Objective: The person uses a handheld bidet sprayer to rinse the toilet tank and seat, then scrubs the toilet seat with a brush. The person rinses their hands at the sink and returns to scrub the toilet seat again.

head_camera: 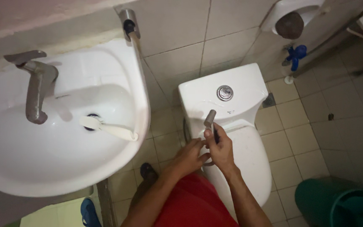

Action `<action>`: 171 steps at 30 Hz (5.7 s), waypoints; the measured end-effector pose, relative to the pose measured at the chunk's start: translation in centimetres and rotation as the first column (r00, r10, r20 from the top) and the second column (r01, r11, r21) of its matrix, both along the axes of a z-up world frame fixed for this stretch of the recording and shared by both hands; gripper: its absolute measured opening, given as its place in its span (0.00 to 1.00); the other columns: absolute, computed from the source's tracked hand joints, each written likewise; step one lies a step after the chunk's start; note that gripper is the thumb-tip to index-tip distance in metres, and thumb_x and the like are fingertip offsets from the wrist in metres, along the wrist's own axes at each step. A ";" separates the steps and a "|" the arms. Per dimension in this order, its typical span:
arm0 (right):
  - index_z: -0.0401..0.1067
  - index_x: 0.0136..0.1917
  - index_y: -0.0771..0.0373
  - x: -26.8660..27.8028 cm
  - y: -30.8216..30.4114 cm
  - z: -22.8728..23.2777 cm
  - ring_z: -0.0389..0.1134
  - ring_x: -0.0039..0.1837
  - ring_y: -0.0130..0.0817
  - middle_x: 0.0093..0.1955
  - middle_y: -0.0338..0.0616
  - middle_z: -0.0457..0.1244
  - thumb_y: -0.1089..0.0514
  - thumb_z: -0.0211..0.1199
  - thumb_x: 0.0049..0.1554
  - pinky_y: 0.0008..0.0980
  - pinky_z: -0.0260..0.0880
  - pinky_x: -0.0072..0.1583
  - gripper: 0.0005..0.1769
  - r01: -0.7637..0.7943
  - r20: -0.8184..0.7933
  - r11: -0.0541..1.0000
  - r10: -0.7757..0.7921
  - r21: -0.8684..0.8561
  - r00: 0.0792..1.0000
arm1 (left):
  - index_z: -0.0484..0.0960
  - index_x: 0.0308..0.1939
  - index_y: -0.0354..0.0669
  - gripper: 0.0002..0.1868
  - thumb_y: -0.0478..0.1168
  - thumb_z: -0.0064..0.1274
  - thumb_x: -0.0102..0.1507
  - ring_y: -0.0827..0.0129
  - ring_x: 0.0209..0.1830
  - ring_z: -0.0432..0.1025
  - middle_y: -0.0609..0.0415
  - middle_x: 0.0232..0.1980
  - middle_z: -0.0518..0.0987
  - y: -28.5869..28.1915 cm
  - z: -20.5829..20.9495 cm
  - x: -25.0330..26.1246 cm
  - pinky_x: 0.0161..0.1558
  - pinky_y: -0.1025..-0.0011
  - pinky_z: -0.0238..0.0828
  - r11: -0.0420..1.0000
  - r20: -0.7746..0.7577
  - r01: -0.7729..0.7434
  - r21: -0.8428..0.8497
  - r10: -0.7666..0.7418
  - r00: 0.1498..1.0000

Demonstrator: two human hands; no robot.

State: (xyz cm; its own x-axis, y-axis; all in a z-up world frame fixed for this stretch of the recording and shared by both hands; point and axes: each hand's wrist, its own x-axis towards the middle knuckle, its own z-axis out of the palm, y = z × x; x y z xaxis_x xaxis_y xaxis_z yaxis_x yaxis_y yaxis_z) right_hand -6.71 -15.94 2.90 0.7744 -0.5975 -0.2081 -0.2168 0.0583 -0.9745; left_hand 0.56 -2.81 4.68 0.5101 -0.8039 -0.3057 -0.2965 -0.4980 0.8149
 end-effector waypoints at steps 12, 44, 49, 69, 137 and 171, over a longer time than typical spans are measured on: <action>0.69 0.69 0.70 1.9 -0.8 -0.2 0.68 0.46 0.29 0.44 0.45 0.69 0.48 0.62 0.62 0.29 0.70 0.49 0.30 -0.082 -0.058 0.996 0.080 -0.033 0.995 | 0.74 0.62 0.33 0.25 0.38 0.56 0.61 0.51 0.55 0.77 0.39 0.55 0.81 -0.8 -1.2 0.2 0.55 0.59 0.72 0.987 -0.239 -0.041 -0.156 0.002 0.971; 0.69 0.69 0.67 0.8 1.3 0.5 0.66 0.40 0.28 0.41 0.42 0.66 0.48 0.60 0.62 0.29 0.69 0.43 0.28 -0.132 -0.054 0.991 0.133 0.033 0.990 | 0.76 0.62 0.35 0.24 0.44 0.55 0.65 0.55 0.52 0.78 0.42 0.55 0.80 2.4 -0.8 0.0 0.53 0.60 0.75 0.997 -0.220 -0.015 0.073 0.030 0.975; 0.70 0.68 0.69 2.3 2.6 1.2 0.70 0.50 0.30 0.49 0.45 0.71 0.47 0.60 0.63 0.30 0.71 0.52 0.28 -0.223 0.002 0.971 0.224 -0.091 0.975 | 0.79 0.58 0.38 0.20 0.44 0.54 0.64 0.51 0.53 0.77 0.41 0.55 0.81 3.3 -0.7 0.5 0.54 0.58 0.73 0.997 -0.159 -0.023 0.072 0.035 0.987; 0.70 0.70 0.66 4.1 -3.7 1.9 0.64 0.37 0.24 0.38 0.40 0.65 0.42 0.59 0.63 0.26 0.65 0.38 0.31 -0.036 -0.064 0.999 0.034 -0.022 0.997 | 0.80 0.54 0.38 0.19 0.43 0.56 0.62 0.50 0.47 0.77 0.42 0.48 0.80 2.6 -3.5 -0.6 0.50 0.56 0.73 0.988 -0.012 0.020 0.154 -0.018 1.000; 0.67 0.67 0.70 -2.4 2.9 1.2 0.71 0.50 0.28 0.50 0.46 0.70 0.50 0.57 0.65 0.29 0.74 0.53 0.25 0.034 0.065 0.999 -0.036 0.032 0.997 | 0.79 0.58 0.32 0.26 0.48 0.57 0.63 0.66 0.45 0.77 0.46 0.47 0.84 1.6 0.7 -1.8 0.47 0.66 0.73 0.964 -0.374 -0.182 -0.191 0.100 0.922; 0.74 0.62 0.71 0.3 10.2 1.8 0.72 0.55 0.34 0.51 0.49 0.72 0.54 0.59 0.61 0.33 0.70 0.60 0.21 0.113 -0.041 0.977 -0.107 0.179 0.993 | 0.77 0.63 0.43 0.33 0.65 0.44 0.68 0.72 0.39 0.76 0.53 0.39 0.81 9.1 1.2 3.9 0.39 0.71 0.71 0.996 -0.478 -0.026 0.082 0.062 0.876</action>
